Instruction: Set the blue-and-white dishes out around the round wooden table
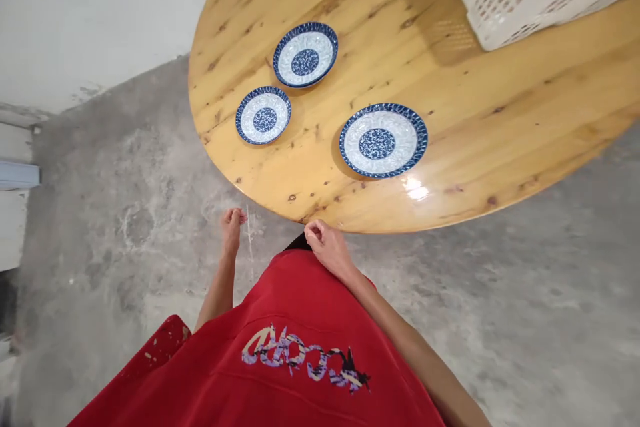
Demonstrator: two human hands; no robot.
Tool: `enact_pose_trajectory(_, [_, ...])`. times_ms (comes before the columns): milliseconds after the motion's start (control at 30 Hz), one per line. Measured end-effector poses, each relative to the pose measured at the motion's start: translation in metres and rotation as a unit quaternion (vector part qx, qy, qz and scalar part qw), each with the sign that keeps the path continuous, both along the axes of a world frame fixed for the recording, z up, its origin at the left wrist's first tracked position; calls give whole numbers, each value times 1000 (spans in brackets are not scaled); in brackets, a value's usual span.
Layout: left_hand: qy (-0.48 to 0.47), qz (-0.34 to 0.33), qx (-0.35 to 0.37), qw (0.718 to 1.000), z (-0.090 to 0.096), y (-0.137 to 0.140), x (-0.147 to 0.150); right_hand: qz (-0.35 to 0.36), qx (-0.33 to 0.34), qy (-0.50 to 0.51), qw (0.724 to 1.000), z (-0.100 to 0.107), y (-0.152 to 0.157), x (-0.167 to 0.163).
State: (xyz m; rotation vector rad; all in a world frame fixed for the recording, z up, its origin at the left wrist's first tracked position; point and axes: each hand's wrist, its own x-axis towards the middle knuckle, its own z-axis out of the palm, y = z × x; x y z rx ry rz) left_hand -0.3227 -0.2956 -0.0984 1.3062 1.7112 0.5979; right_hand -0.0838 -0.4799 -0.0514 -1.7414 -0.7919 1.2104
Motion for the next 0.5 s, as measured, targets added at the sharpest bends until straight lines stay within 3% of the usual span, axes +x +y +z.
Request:
enact_pose_trajectory(233, [51,-98,4,994,0,-62,-13,-2,20,-7,1000,-3,-29,-12])
enact_pose_trajectory(400, [41,-61,-11,997,0,-96,-39,38,20,7,999,-11,-37,-26])
enact_pose_trajectory(500, [34,-43,-14,998,-1,-100,-46,66,32,-12,997,-5,-36,-30])
